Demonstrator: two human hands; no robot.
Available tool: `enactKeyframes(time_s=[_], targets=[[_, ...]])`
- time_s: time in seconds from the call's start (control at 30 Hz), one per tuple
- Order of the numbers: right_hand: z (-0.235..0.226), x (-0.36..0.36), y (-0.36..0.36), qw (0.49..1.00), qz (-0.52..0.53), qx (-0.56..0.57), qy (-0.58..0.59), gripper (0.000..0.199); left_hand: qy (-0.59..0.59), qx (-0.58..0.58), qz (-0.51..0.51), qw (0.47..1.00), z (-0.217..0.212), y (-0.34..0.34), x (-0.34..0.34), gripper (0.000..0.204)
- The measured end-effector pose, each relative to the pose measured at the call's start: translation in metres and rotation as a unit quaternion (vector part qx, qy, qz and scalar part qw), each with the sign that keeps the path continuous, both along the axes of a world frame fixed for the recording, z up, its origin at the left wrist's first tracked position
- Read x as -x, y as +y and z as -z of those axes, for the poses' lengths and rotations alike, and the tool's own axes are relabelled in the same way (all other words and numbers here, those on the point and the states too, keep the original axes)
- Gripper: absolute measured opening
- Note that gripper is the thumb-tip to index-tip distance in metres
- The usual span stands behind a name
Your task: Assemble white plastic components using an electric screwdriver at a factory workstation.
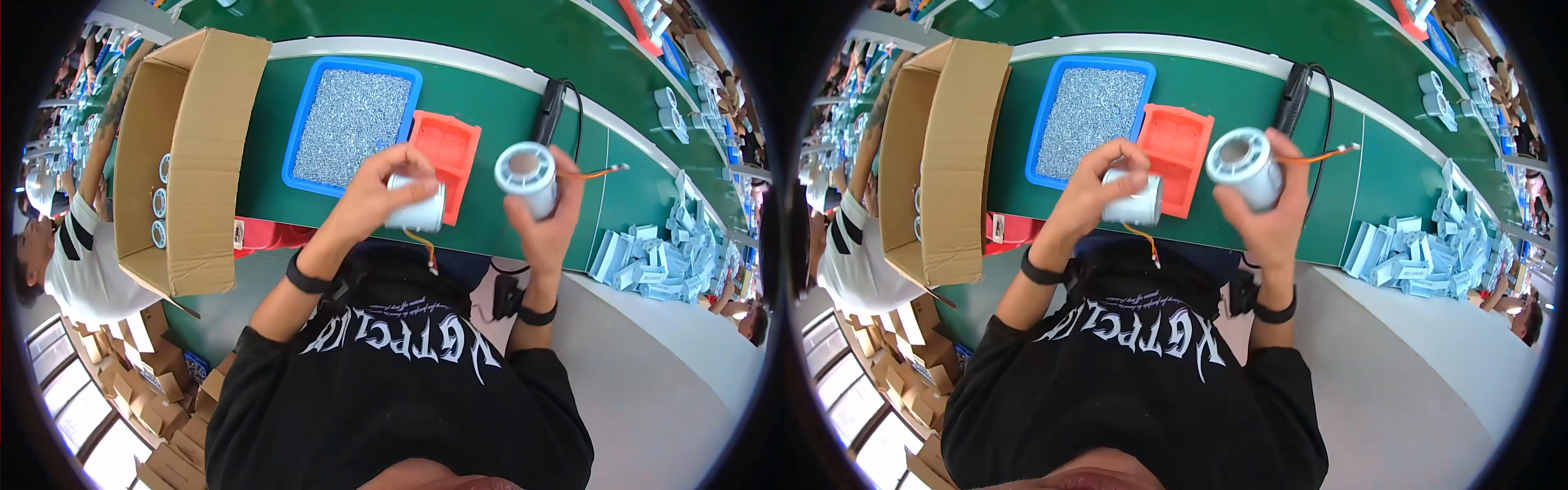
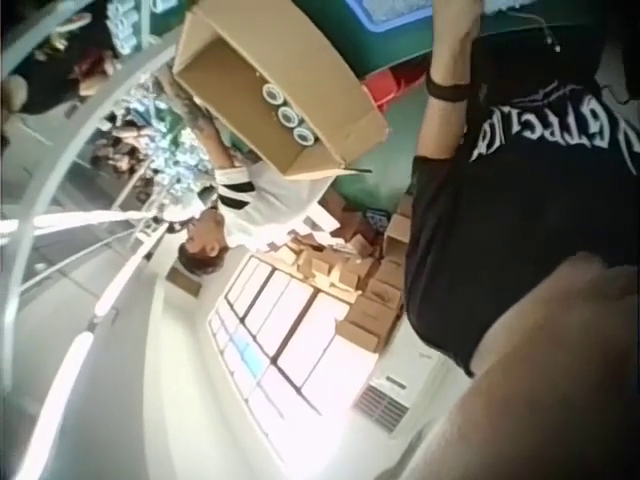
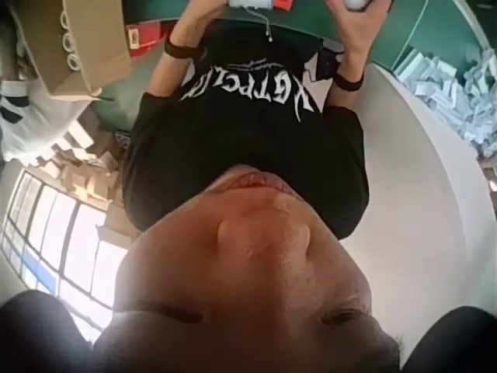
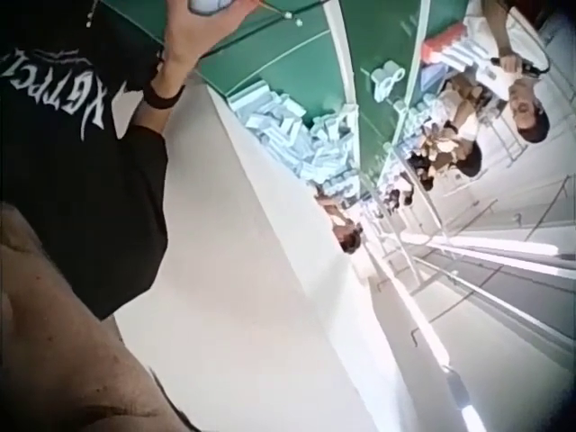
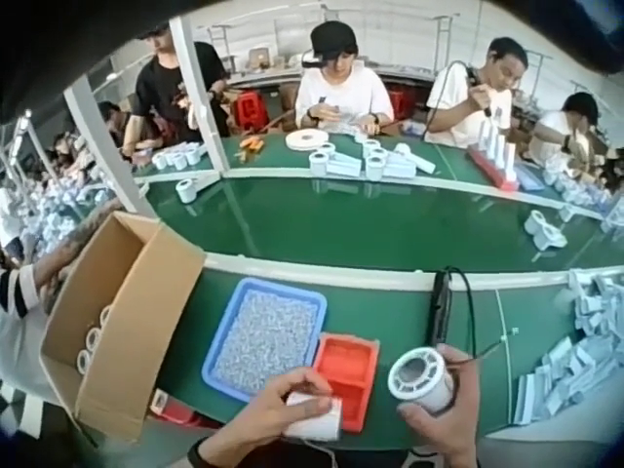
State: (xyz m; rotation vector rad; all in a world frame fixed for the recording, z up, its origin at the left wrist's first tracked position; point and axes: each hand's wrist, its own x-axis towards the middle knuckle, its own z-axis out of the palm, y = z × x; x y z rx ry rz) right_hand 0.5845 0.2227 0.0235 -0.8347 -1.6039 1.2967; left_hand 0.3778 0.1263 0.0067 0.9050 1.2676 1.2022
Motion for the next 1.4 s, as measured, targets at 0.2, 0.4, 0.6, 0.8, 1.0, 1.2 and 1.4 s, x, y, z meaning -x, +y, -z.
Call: enactKeyframes(time_s=[0.2,0.4,0.6,0.8,1.0,1.2,1.4], targets=[[0.008,0.05,0.035,0.967,-0.09,-0.082,-0.225,0.054,-0.466,0.103,0.016,0.879,0.012,0.01,0.006,0.027],[0.01,0.069,0.042,0.941,-0.168,-0.067,-0.284,0.057,-0.365,0.024,-0.027,0.93,0.003,-0.012,0.002,0.039],[0.008,0.078,0.038,0.905,-0.207,-0.127,-0.349,0.062,0.277,-0.132,0.076,0.949,0.006,-0.007,0.017,0.053],[0.018,0.088,0.037,0.875,-0.193,-0.158,-0.416,0.06,0.371,-0.152,0.041,0.915,0.025,-0.009,0.019,0.059],[0.018,0.07,0.031,0.912,-0.178,-0.151,-0.338,0.049,0.336,-0.153,0.038,0.929,0.029,-0.005,0.014,0.056],[0.023,0.072,0.031,0.906,-0.145,-0.184,-0.353,0.044,0.347,-0.159,0.087,0.92,0.03,0.002,0.021,0.055],[0.029,0.072,0.027,0.918,-0.133,-0.174,-0.331,0.045,0.357,-0.162,0.044,0.919,0.042,-0.008,0.013,0.055]])
